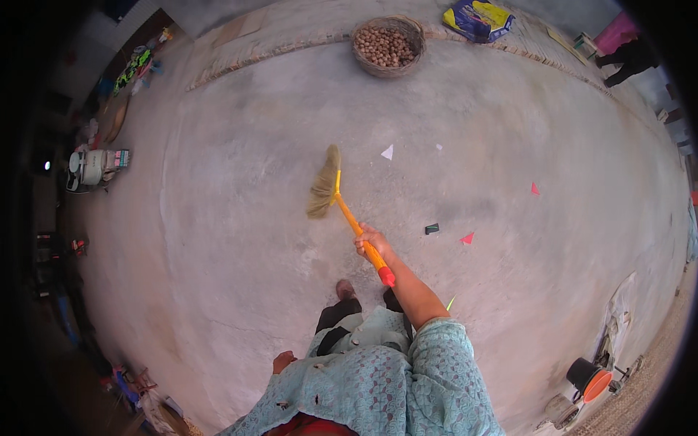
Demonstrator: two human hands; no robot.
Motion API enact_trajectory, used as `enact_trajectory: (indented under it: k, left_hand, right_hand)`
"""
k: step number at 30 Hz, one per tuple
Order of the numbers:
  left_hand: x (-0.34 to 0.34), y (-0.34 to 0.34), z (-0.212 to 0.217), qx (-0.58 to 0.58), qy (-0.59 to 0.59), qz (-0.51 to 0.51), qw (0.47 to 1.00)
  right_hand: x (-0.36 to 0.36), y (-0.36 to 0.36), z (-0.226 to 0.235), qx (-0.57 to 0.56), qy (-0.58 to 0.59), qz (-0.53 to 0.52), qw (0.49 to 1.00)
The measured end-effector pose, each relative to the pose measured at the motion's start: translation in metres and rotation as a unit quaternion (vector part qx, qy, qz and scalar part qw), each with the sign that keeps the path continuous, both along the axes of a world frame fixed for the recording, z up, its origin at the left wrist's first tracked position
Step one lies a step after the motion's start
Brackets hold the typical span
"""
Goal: The person sweeps a concrete courtyard using a yellow broom, moving debris and small paper pieces toward a central area. The person navigates around a basket of potatoes, a sack, and two buckets while continuing to sweep.
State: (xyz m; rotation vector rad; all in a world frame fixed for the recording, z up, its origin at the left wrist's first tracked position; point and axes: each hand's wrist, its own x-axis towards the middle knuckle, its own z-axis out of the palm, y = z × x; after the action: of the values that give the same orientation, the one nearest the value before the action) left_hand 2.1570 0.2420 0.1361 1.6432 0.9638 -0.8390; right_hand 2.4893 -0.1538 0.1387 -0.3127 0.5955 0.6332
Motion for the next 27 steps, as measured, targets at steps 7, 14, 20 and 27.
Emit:
enact_trajectory:
  k: [7, 14, 20, 27]
  left_hand:
    - [0.017, -0.010, -0.008, -0.004, -0.021, -0.071, 0.997]
    - [0.099, -0.059, 0.020, -0.033, 0.011, 0.035, 0.999]
    - [0.124, -0.082, 0.031, -0.034, -0.002, 0.011, 0.999]
    - [0.122, -0.087, 0.020, -0.014, 0.000, -0.023, 1.000]
  right_hand:
    - [-0.045, -0.129, -0.001, -0.023, 0.031, -0.161, 0.986]
    - [-0.113, -0.213, 0.056, -0.137, 0.050, -0.179, 0.973]
    - [-0.189, -0.190, 0.132, -0.131, 0.030, -0.125, 0.983]
    - [-0.192, -0.147, 0.099, 0.035, -0.011, -0.009, 0.999]
